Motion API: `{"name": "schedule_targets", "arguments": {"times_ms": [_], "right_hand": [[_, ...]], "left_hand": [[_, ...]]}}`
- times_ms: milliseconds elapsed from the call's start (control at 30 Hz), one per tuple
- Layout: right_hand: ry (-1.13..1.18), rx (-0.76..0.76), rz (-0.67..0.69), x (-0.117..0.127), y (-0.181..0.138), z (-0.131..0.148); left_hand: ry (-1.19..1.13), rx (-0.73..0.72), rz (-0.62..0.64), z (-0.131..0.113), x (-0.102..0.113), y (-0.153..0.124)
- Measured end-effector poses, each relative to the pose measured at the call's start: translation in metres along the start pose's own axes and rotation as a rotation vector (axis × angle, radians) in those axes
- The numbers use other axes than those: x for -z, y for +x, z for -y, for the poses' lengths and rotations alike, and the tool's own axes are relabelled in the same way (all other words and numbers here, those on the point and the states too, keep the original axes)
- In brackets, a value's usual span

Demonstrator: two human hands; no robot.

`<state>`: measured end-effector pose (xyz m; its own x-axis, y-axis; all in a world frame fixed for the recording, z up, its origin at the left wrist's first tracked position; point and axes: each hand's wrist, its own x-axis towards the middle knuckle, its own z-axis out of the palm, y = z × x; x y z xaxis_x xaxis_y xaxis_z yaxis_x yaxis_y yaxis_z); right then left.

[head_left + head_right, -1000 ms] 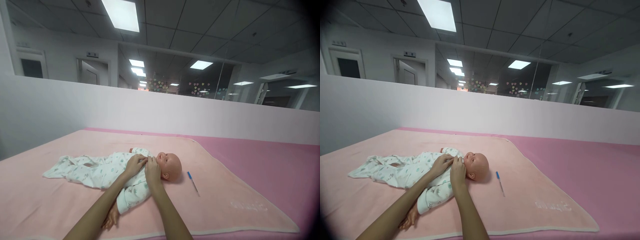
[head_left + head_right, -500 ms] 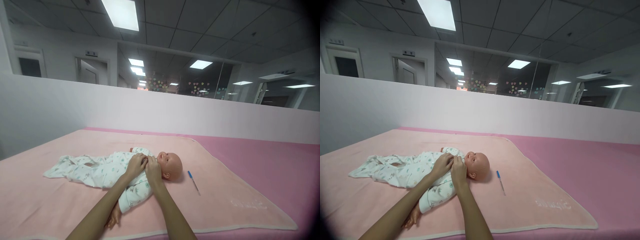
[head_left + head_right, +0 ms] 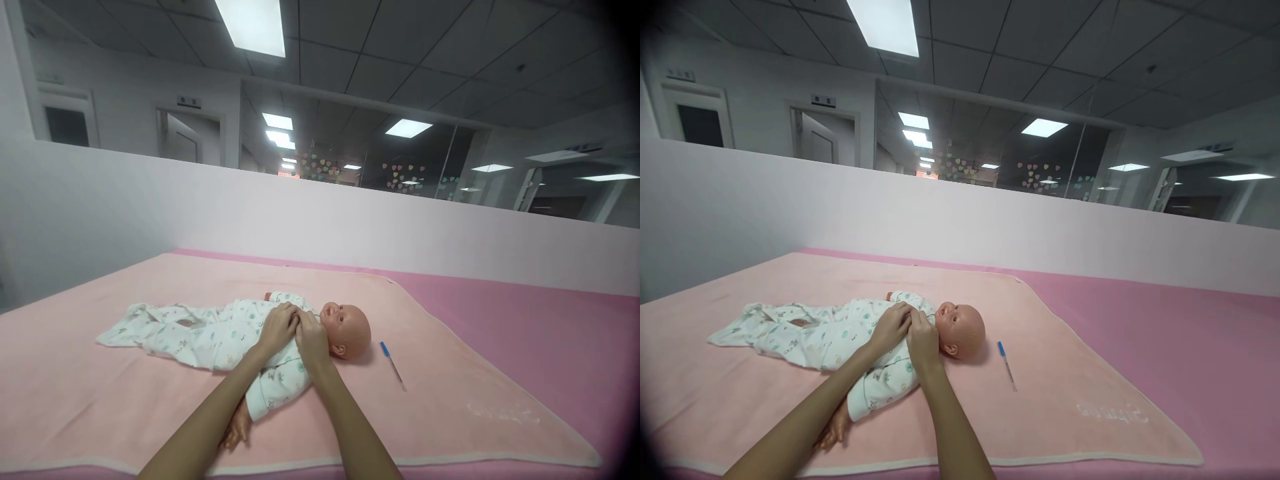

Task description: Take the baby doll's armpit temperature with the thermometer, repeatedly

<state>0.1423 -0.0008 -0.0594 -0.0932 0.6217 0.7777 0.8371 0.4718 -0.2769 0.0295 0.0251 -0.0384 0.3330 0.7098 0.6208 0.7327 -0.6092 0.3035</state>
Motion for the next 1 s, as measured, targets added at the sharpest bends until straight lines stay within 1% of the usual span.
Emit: {"name": "schedule_targets", "arguments": {"times_ms": [300,567,667,867,1000], "right_hand": [[-0.126,-0.033,-0.033,0.0006,-0.0016,0.0030],[-0.145,-0.085,-0.017,0.0018,-0.0020,0.0052],[-0.124,-0.102,-0.018,0.0020,-0.0019,0.0057],[0.006,-0.172,-0.042,0.0036,0.0006,0.0047],[0.039,-0.222,-0.009,0.0079,0.0028,0.0046]], "left_hand": [[-0.040,-0.052,0.012,-0.0028,0.0051,0.0003],[-0.038,-0.061,-0.009,-0.0040,0.0052,-0.0004],[-0.055,-0.065,-0.013,-0.0031,0.0047,-0.0001],[-0.071,-0.097,-0.010,-0.0006,0.0045,0.0010],[-0.076,-0.100,-0.019,0.0001,0.0048,0.0012]]}}
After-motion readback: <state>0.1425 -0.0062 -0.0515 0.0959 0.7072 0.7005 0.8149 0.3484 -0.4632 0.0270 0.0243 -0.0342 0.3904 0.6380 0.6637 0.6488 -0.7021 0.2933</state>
